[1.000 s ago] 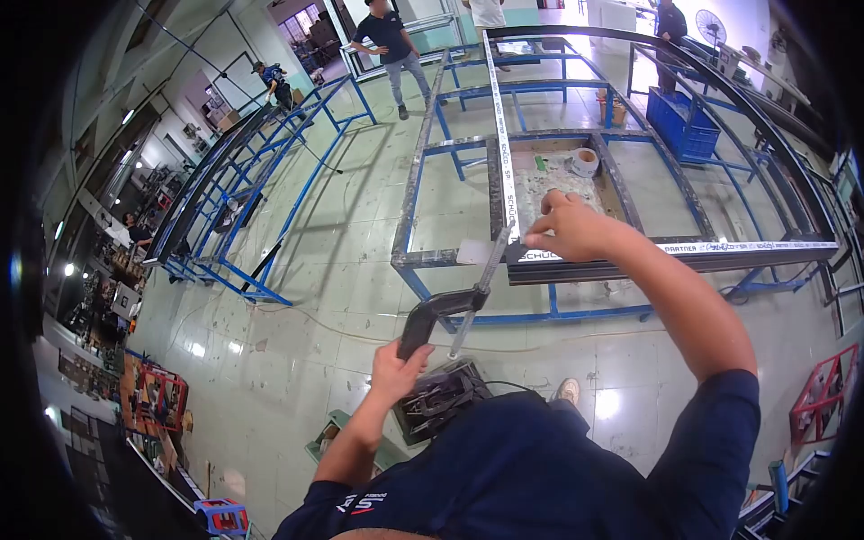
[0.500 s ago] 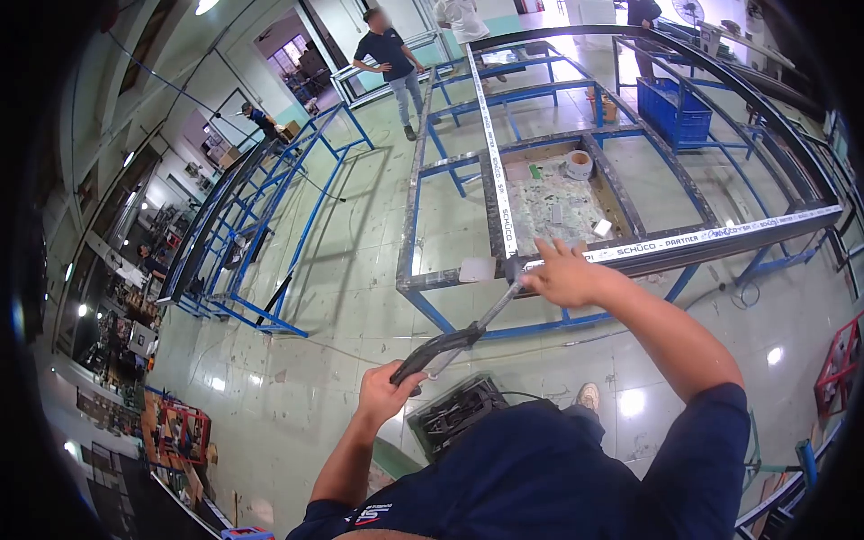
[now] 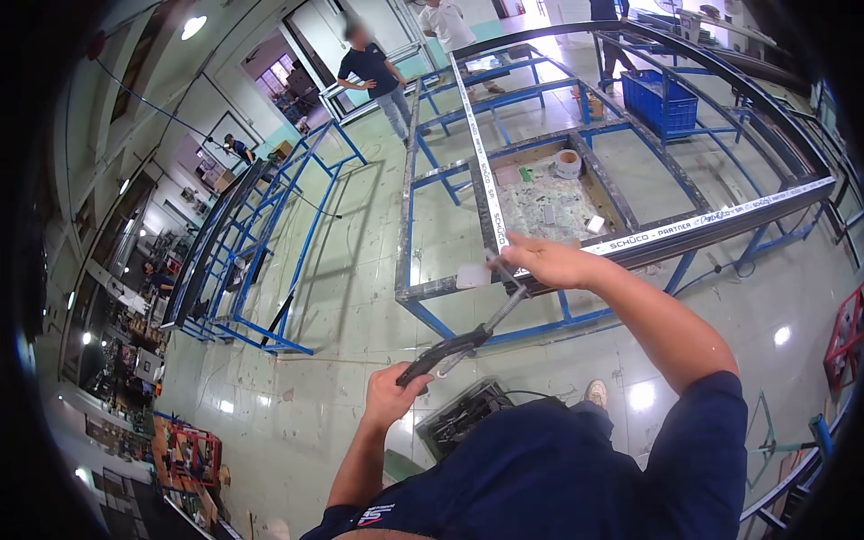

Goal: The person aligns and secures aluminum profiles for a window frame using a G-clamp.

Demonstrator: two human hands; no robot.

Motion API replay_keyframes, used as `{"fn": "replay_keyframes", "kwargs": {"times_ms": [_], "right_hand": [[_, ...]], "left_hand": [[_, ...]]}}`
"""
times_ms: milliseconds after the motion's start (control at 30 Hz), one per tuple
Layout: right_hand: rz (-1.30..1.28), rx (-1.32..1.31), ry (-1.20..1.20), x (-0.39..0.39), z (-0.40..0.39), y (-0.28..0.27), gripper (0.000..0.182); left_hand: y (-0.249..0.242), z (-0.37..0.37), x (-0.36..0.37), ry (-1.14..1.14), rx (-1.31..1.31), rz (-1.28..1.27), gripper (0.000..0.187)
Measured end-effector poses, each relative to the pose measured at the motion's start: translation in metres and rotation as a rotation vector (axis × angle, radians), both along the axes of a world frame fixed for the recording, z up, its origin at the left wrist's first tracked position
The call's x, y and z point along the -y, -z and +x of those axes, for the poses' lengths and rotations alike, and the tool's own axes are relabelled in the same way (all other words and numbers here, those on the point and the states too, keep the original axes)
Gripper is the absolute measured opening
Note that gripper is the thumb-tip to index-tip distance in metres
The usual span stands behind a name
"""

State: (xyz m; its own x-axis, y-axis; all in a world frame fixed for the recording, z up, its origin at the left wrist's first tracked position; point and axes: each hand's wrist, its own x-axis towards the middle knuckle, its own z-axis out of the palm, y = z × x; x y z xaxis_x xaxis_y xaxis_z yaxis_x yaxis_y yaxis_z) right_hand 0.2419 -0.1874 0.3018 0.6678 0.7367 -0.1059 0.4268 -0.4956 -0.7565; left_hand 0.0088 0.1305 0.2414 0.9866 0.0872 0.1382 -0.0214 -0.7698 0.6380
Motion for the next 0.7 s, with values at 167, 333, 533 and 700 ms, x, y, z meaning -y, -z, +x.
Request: {"fn": "replay_keyframes", "kwargs": {"times_ms": [167,333,533,700], "right_hand": [[-0.132,0.166,-0.337,0.019,-0.029,-0.031,0.065],[-0.269,0.134,-0.03,0.017,-0.009,-0.001,0.074],[0.128,-0.15,-0.124,0.014,-0.023,-0.011,0.084],[0.171,-0.172,0.006,0.004,-0.034,-0.006,0.081]], "left_hand": [[0.007,-0.001,-0.008,-0.042,0.015,0.01,0.025],[0.007,-0.004,-0.008,-0.067,-0.007,-0.134,0.02],[-0.004,-0.011,-0.01,-0.017,0.138,-0.108,0.019],[0.009,-0.014,-0.013,-0.012,0.137,-0.066,0.019]]}}
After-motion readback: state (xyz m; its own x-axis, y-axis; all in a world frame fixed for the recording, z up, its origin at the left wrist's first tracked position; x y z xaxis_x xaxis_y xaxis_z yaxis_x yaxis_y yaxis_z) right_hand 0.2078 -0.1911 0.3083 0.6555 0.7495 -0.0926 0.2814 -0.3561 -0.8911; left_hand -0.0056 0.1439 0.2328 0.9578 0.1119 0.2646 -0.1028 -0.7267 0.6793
